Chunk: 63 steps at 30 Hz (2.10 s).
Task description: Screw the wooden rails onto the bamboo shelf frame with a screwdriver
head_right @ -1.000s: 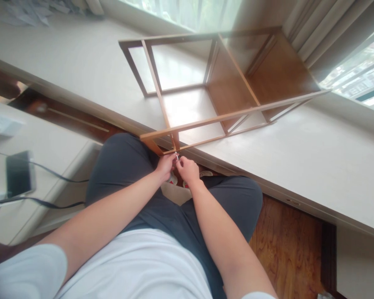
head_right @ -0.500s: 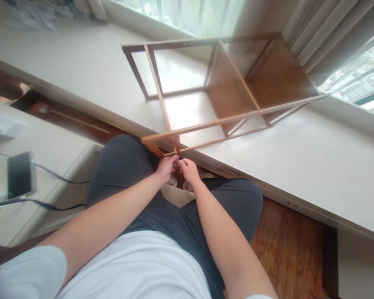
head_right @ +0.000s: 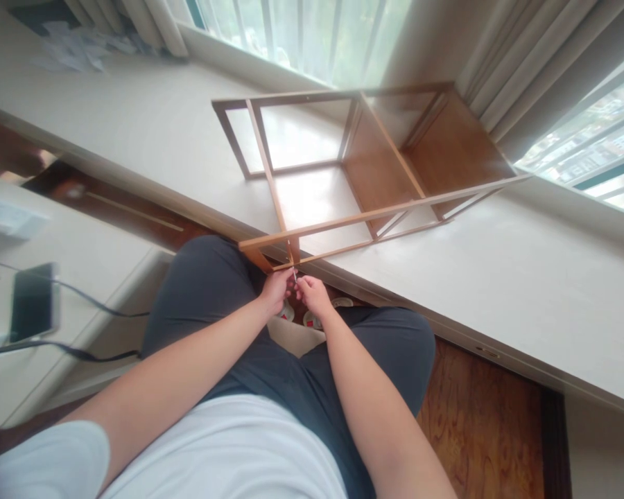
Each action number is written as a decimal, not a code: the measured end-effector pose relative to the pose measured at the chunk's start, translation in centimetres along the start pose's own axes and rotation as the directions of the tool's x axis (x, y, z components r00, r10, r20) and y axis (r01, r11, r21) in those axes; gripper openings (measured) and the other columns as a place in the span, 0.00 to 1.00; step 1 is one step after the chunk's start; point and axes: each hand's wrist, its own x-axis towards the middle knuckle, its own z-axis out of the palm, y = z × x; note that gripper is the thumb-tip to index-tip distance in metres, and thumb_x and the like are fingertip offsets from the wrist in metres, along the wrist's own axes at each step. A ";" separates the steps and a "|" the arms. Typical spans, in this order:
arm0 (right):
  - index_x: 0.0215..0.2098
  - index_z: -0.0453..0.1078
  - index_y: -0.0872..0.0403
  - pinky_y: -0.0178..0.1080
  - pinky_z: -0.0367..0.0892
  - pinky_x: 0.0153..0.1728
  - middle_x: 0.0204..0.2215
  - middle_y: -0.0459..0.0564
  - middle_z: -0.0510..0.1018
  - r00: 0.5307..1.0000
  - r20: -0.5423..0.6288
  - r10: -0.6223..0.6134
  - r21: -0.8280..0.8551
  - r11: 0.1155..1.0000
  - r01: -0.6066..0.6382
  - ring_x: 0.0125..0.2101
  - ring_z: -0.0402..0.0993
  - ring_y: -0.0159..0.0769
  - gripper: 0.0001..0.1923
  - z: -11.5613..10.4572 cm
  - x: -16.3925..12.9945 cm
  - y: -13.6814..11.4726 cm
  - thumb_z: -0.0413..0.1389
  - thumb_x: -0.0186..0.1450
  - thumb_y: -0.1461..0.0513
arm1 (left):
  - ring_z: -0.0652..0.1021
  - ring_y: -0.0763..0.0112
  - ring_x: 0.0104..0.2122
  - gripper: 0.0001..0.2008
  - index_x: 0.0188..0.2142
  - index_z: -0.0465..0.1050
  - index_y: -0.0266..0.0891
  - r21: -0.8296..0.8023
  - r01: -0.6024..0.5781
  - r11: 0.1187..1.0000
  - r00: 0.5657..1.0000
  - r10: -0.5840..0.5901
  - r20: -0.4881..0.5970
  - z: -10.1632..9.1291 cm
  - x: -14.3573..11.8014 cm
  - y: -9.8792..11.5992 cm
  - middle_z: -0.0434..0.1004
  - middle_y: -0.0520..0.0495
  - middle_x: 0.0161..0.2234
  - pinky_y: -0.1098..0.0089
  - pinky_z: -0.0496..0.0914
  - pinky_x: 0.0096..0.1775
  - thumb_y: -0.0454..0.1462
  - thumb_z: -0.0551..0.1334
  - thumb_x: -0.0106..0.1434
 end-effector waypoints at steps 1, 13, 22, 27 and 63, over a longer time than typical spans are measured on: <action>0.28 0.67 0.54 0.32 0.54 0.19 0.17 0.43 0.70 1.000 -0.001 0.005 -0.006 1.000 -0.005 0.16 0.59 0.28 0.18 0.0 0.0 -0.1 0.52 0.64 0.48 | 0.69 0.77 0.21 0.15 0.34 0.78 0.34 0.002 -0.003 1.000 1.000 0.003 -0.004 0.0 0.0 0.0 0.72 0.50 0.26 0.77 0.53 0.21 0.45 0.68 0.54; 0.26 0.66 0.53 0.32 0.57 0.24 0.18 0.43 0.70 0.993 -0.039 -0.109 -0.165 0.981 0.102 0.19 0.62 0.30 0.18 0.4 -0.1 0.1 0.50 0.67 0.50 | 0.67 0.78 0.22 0.17 0.33 0.79 0.34 -0.010 0.023 1.000 0.999 -0.023 -0.027 -0.1 -0.2 0.5 0.72 0.51 0.26 0.76 0.53 0.22 0.47 0.69 0.52; 0.24 0.66 0.53 0.33 0.58 0.26 0.18 0.42 0.70 0.987 -0.027 -0.155 -0.340 0.931 0.137 0.21 0.64 0.31 0.16 -0.1 -0.6 0.1 0.50 0.67 0.55 | 0.66 0.78 0.22 0.14 0.33 0.79 0.34 -0.048 0.021 0.999 0.999 -0.023 -0.042 -0.1 -0.5 1.0 0.74 0.48 0.29 0.76 0.53 0.22 0.44 0.68 0.53; 0.23 0.66 0.53 0.33 0.57 0.26 0.18 0.41 0.70 0.986 -0.033 -0.166 -0.412 0.901 0.138 0.21 0.63 0.31 0.16 0.1 -1.1 -0.3 0.50 0.67 0.57 | 0.67 0.78 0.22 0.11 0.33 0.79 0.35 -0.106 0.058 0.993 0.997 -0.063 -0.050 -0.2 -0.5 1.4 0.73 0.50 0.27 0.76 0.54 0.23 0.40 0.69 0.52; 0.19 0.50 0.49 0.37 0.53 0.26 0.17 0.41 0.58 0.788 -0.534 -0.307 -0.210 0.951 0.228 0.21 0.57 0.34 0.12 -1.1 0.4 -0.1 0.51 0.53 0.56 | 0.78 0.55 0.45 0.13 0.41 0.75 0.40 0.317 -0.520 0.794 0.817 0.570 -0.089 -6.0 2.5 9.0 0.76 0.40 0.45 0.64 0.74 0.34 0.42 0.62 0.58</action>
